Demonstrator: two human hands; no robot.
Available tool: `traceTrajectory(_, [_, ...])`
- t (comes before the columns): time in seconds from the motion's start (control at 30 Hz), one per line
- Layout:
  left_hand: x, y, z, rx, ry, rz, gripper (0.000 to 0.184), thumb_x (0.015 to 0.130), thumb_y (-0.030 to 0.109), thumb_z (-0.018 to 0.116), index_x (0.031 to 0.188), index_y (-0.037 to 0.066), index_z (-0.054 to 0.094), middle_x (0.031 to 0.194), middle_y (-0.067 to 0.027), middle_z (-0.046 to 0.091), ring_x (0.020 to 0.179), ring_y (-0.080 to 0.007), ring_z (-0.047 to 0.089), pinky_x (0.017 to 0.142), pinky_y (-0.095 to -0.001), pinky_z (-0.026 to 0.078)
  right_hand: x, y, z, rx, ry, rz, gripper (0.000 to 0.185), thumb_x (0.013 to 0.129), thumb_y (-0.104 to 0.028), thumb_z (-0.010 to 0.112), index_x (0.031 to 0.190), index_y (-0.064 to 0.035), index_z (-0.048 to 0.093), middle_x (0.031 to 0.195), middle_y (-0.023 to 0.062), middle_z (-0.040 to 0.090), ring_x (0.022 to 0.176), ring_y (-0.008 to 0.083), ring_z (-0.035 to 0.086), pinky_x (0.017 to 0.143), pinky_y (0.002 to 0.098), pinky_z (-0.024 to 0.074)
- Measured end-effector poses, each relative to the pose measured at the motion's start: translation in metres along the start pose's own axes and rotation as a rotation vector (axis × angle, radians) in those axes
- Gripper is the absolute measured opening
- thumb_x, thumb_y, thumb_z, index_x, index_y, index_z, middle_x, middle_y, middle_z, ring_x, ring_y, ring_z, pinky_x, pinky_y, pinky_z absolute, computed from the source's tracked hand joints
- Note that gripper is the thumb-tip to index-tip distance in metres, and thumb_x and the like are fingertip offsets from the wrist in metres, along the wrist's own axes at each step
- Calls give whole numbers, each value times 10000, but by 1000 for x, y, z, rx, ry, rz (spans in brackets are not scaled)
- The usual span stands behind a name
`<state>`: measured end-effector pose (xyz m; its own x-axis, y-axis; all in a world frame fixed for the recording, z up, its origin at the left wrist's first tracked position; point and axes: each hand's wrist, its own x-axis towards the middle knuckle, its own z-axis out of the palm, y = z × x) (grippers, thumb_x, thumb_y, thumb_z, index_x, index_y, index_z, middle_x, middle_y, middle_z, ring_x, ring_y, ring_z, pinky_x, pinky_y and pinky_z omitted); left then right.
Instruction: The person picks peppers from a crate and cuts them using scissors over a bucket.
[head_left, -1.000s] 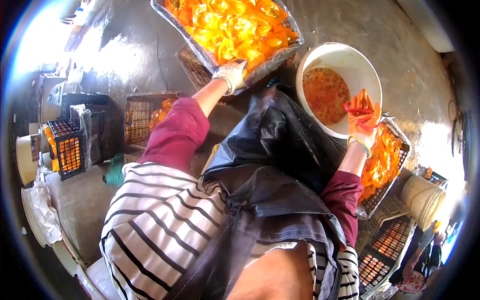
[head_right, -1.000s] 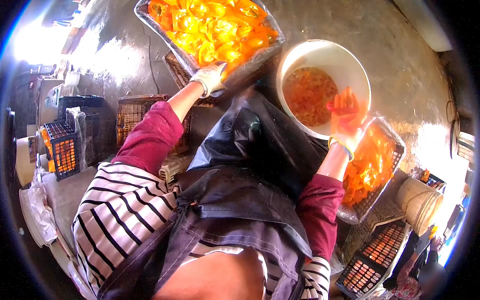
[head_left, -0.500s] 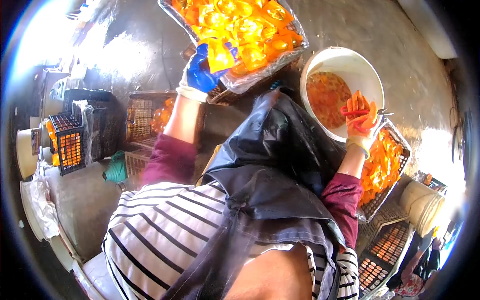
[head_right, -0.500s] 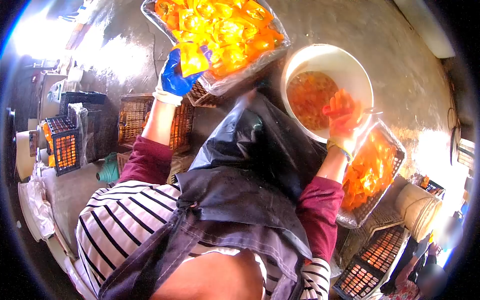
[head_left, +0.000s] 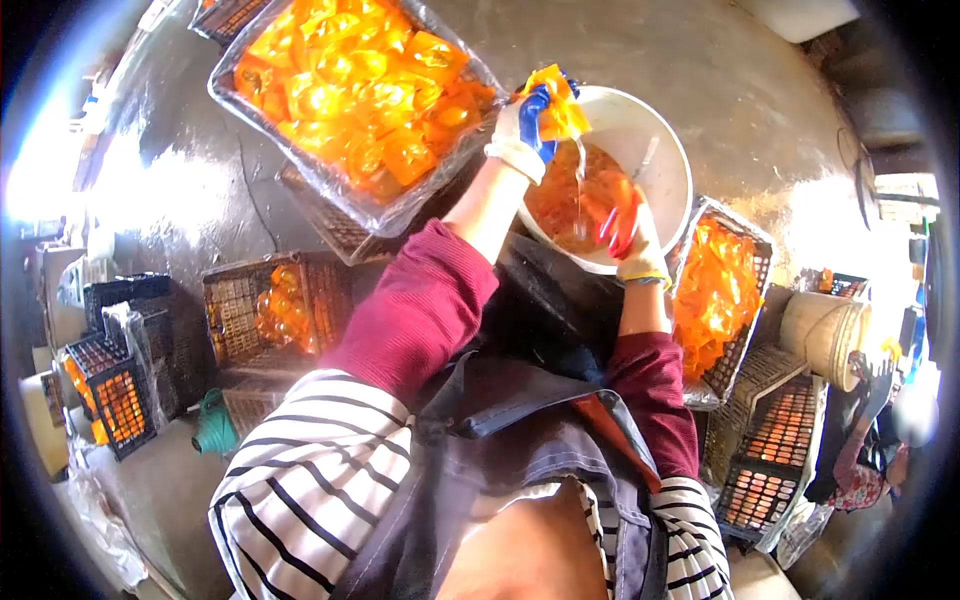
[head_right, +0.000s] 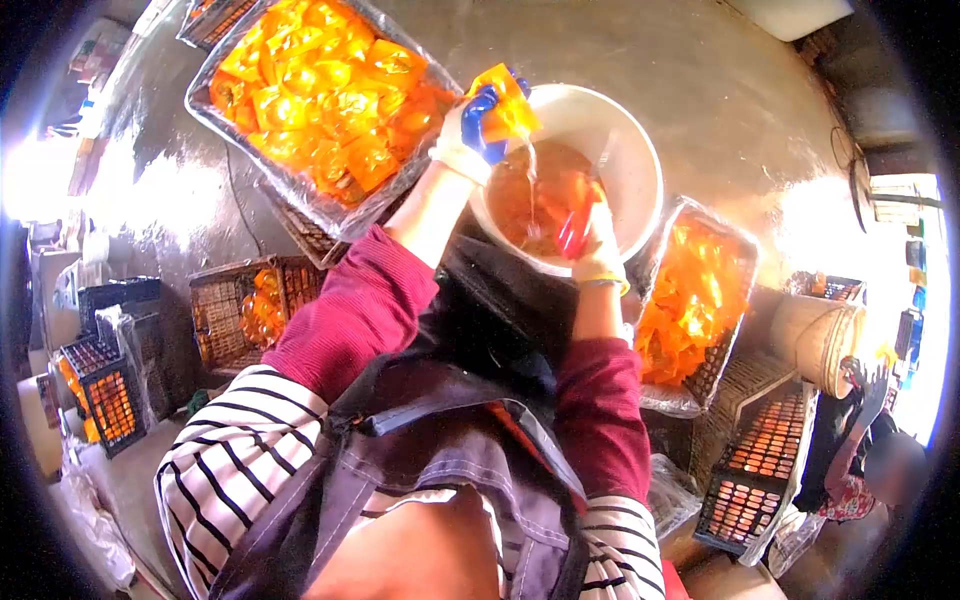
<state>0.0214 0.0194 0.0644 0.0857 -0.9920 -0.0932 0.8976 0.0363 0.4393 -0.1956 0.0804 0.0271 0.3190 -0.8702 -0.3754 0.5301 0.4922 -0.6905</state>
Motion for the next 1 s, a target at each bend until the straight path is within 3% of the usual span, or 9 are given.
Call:
traceTrajectory(0.1, [6, -28, -16, 122, 268, 68, 377, 878, 285, 584, 1150, 30, 535, 1048, -128, 611, 969, -278, 596, 851, -364, 488, -11, -11, 38, -309, -35, 122, 327, 879, -303, 592, 1058, -33, 554, 1025, 112, 606, 877, 235, 626, 794, 345, 512])
traceTrajectory(0.3, [-11, -10, 12, 808, 117, -64, 522, 878, 445, 558, 1196, 33, 519, 1089, -66, 596, 982, -140, 564, 835, -255, 462, 2, 4, 42, -318, -103, 117, 343, 858, -249, 633, 1107, -34, 537, 950, 106, 623, 850, 205, 624, 727, 303, 517])
traceTrajectory(0.37, [-3, -19, -4, 735, -55, -101, 475, 922, 396, 499, 1218, 25, 503, 1079, -58, 607, 973, -123, 569, 838, -239, 461, 4, 2, 36, -307, -172, 150, 410, 858, -252, 631, 1173, -18, 511, 998, 140, 627, 900, 237, 635, 743, 301, 518])
traceTrajectory(0.43, [-2, -21, -6, 555, -164, -124, 432, 942, 352, 476, 1220, 22, 499, 1092, -62, 606, 979, -119, 570, 849, -235, 457, -2, -3, 48, -431, -50, 160, 428, 853, -300, 638, 1166, -32, 520, 882, 127, 658, 685, 175, 627, 604, 268, 500])
traceTrajectory(0.6, [-3, -19, -11, 603, -88, -49, 386, 931, 298, 511, 1200, 21, 506, 1104, -70, 595, 974, -148, 576, 827, -247, 474, -14, -19, 64, -638, 98, 227, 379, 855, -295, 639, 1127, -47, 547, 712, 88, 661, 491, 114, 554, 453, 230, 426])
traceTrajectory(0.67, [-9, -18, -1, 292, 128, -213, 386, 910, 289, 553, 1188, 24, 515, 1091, -69, 599, 954, -137, 578, 814, -246, 479, -12, -14, 59, -637, 128, 176, 306, 871, -282, 608, 1072, -54, 577, 681, 88, 653, 475, 116, 539, 444, 243, 423])
traceTrajectory(0.8, [-10, -19, -2, 788, 176, -254, 356, 874, 242, 614, 1147, 24, 544, 1038, -60, 614, 896, -122, 587, 785, -236, 485, 20, 28, 27, -663, 158, -161, 266, 879, -262, 587, 1057, -65, 581, 666, 94, 650, 456, 127, 537, 431, 254, 422])
traceTrajectory(0.93, [-18, -21, 10, 418, 66, -233, 314, 859, 188, 623, 1125, 31, 566, 975, -60, 625, 856, -121, 597, 745, -242, 506, -4, -5, 45, -677, 180, 153, 284, 881, -255, 576, 1098, -72, 561, 711, 105, 658, 517, 136, 573, 457, 254, 434])
traceTrajectory(1.0, [-22, -22, 15, 580, 153, -365, 309, 857, 176, 618, 1126, 33, 566, 975, -65, 623, 859, -131, 602, 742, -245, 514, -7, -9, 51, -869, 208, 159, 305, 873, -256, 586, 1114, -72, 552, 740, 111, 662, 549, 134, 585, 467, 251, 437])
